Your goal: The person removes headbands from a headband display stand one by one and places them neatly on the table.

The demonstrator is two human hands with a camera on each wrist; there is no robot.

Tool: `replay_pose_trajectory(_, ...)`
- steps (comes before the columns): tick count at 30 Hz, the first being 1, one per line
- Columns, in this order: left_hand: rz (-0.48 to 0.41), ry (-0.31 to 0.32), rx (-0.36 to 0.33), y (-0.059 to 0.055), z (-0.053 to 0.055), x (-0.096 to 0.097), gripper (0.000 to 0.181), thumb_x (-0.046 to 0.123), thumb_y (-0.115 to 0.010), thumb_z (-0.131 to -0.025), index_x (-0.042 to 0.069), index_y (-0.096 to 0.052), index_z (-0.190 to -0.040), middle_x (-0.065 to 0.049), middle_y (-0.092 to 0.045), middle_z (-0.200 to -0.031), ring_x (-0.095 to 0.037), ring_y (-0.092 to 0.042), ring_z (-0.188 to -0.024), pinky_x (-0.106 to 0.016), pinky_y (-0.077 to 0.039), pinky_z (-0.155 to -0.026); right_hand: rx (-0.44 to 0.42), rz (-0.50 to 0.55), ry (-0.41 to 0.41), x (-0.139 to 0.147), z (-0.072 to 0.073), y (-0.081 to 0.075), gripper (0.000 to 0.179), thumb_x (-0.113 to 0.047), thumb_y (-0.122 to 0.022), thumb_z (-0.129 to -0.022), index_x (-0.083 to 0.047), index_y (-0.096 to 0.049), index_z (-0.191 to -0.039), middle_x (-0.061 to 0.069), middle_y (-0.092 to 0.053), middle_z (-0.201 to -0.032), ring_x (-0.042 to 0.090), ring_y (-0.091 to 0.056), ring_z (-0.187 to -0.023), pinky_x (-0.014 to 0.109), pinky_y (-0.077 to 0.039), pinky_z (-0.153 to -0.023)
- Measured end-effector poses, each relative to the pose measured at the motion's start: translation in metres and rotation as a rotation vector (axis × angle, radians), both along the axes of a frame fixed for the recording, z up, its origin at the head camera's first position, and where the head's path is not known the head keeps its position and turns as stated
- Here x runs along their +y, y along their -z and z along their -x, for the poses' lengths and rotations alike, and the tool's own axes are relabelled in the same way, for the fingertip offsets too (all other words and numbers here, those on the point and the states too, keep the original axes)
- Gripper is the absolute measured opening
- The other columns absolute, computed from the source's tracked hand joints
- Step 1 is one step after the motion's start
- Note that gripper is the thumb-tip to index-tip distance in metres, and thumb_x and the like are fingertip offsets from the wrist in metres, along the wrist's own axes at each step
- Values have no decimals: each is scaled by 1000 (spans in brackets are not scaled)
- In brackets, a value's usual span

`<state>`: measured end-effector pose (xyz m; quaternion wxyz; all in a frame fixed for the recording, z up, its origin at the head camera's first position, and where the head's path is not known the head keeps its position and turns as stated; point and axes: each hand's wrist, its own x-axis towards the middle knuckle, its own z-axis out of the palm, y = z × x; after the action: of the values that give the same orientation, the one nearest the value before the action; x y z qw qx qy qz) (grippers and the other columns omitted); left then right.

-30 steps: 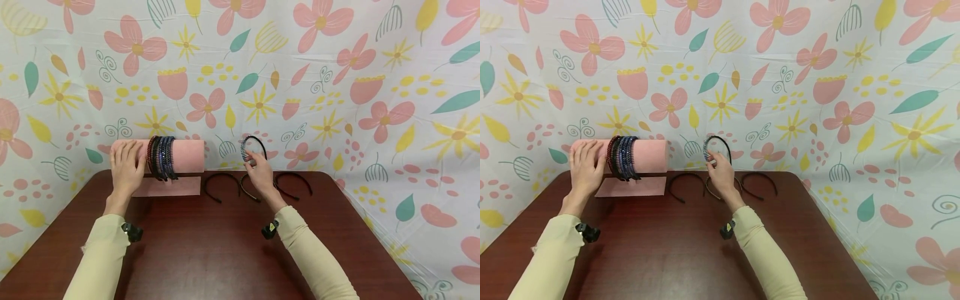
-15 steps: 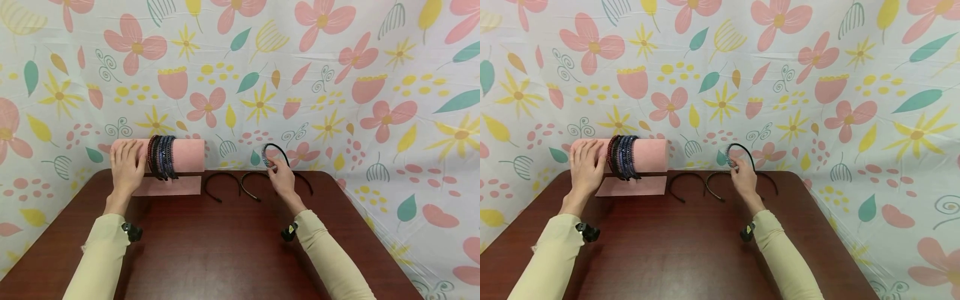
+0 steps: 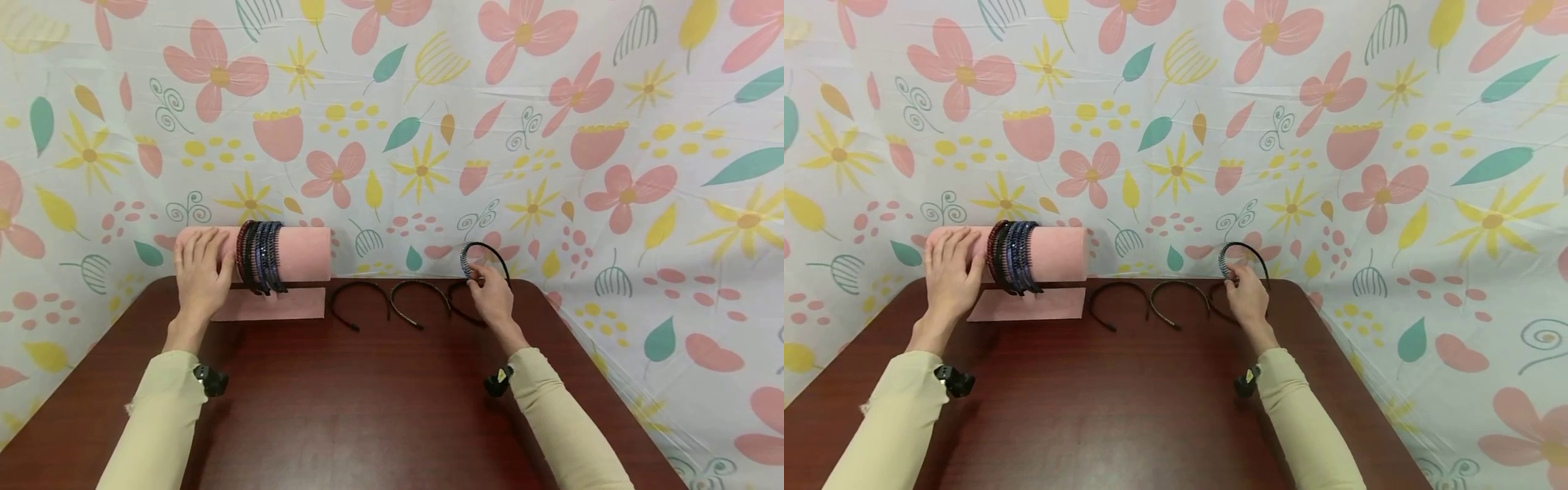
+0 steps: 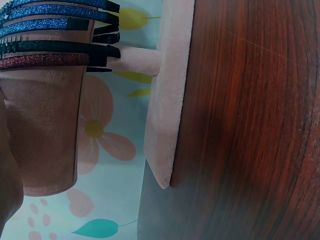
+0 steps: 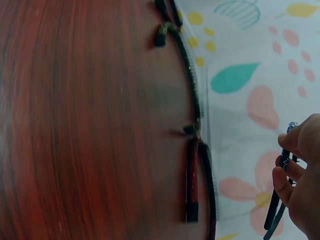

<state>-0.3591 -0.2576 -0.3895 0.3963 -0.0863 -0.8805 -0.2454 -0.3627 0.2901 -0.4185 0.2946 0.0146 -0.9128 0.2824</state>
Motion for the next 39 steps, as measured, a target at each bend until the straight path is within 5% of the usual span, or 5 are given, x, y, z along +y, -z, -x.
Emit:
replay_pose_trajectory(15,25,-8,9,3,5,5,45,34,-42,-104,9,-50,-140,-15,-44,-150,-33,-27,-145,-51,0,-125,-89,-10,20,55,-12,17,39,-10,-64,-94,-9,-62,-134,17,-69,-111,35,-66,-87,43,-49,-65)
replay_pose_trajectory(33,20,-18,18,-1,0,0,45,33,-42,-104,7,-50,-140,-16,-44,-149,-34,-27,-145,-51,0,-125,-184,-125,96,96,-13,18,39,-7,-63,-90,-3,-64,-129,19,-71,-107,39,-67,-95,60,-46,-89)
replay_pose_trajectory(39,19,-21,4,-1,0,1,45,33,-42,-104,8,-50,-140,-15,-43,-150,-34,-26,-145,-50,1,-125,-287,-139,67,103,-14,26,40,-9,-59,-94,-1,-60,-133,21,-69,-113,39,-66,-99,54,-52,-78)
